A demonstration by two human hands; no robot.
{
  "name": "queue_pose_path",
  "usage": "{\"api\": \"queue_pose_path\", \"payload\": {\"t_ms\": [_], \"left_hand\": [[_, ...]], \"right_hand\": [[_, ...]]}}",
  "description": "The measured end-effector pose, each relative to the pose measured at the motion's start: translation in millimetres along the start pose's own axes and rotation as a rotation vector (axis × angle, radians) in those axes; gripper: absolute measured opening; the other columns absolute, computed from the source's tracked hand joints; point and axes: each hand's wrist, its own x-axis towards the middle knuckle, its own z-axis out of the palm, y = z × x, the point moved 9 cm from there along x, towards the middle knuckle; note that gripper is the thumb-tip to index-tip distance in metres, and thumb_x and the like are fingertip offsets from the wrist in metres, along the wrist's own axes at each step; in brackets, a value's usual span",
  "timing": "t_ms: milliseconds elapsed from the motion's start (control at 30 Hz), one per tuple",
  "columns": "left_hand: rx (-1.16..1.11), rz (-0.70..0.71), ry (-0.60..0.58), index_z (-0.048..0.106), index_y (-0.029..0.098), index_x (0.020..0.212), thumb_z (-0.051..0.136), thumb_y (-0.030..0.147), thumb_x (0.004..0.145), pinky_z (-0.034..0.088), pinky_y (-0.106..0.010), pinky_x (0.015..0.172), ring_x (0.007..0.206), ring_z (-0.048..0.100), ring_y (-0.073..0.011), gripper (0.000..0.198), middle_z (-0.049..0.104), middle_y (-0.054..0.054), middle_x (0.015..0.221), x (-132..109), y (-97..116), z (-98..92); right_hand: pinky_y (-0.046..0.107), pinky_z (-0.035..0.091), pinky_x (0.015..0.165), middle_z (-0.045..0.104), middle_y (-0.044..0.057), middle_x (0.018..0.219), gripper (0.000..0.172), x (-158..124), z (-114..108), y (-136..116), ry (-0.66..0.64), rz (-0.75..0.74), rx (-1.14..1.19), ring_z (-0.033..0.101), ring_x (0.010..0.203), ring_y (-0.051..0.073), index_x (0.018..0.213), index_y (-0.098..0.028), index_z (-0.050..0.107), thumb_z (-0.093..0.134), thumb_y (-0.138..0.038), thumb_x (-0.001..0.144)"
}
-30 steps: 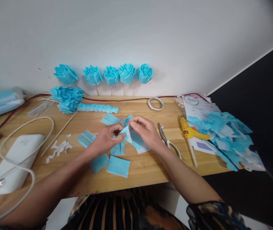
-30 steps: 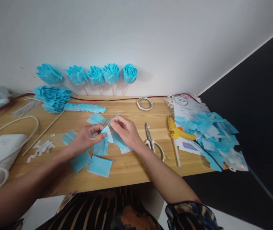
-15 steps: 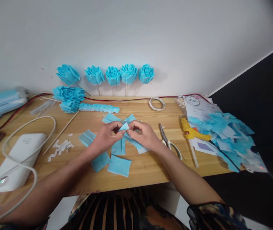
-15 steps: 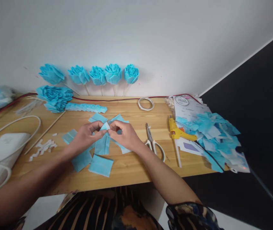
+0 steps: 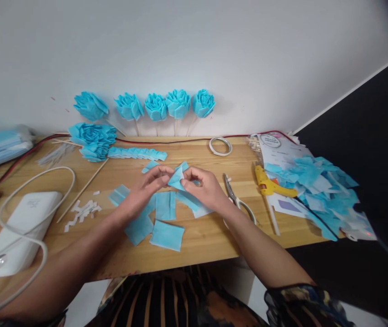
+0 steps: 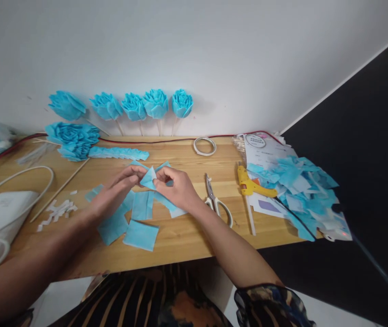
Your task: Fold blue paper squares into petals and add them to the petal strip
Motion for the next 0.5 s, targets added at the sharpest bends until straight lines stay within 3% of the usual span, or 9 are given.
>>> {"api": "queue_pose_path", "payload": {"t_ms": [100, 300, 500], "left_hand": [[0.051, -0.014, -0.001, 0.057, 0.017, 0.093, 0.056, 0.042, 0.084, 0.044, -0.031, 0.079, 0.088, 0.057, -0.0194, 0.027, 0.062, -0.005, 0.090, -1.1, 5.1, 1.7], [0.267, 0.036, 0.022, 0.057, 0.017, 0.078, 0.055, 0.038, 0.082, 0.040, -0.028, 0.072, 0.075, 0.050, -0.0161, 0.021, 0.054, 0.000, 0.074, -2.2, 14.7, 4.1], [0.265, 0.048, 0.049, 0.056, 0.017, 0.072, 0.054, 0.033, 0.081, 0.040, -0.027, 0.067, 0.070, 0.049, -0.0142, 0.018, 0.052, 0.001, 0.069, -1.6, 13.3, 2.3]], "right_hand": [[0.023, 0.038, 0.062, 0.053, -0.003, 0.066, 0.012, -0.7, 2.2, -0.9, -0.007, -0.022, -0.030, 0.048, 0.064, 0.011, 0.068, -0.019, 0.051, 0.056, -0.025, 0.078], [0.024, 0.039, 0.064, 0.054, -0.003, 0.066, 0.011, -2.7, 6.2, -0.7, -0.023, -0.027, -0.063, 0.048, 0.064, 0.011, 0.069, -0.019, 0.053, 0.056, -0.025, 0.078], [0.024, 0.040, 0.064, 0.055, -0.003, 0.067, 0.011, -3.2, 10.9, -0.8, -0.051, -0.028, -0.075, 0.049, 0.065, 0.012, 0.070, -0.019, 0.054, 0.057, -0.026, 0.079]]}}
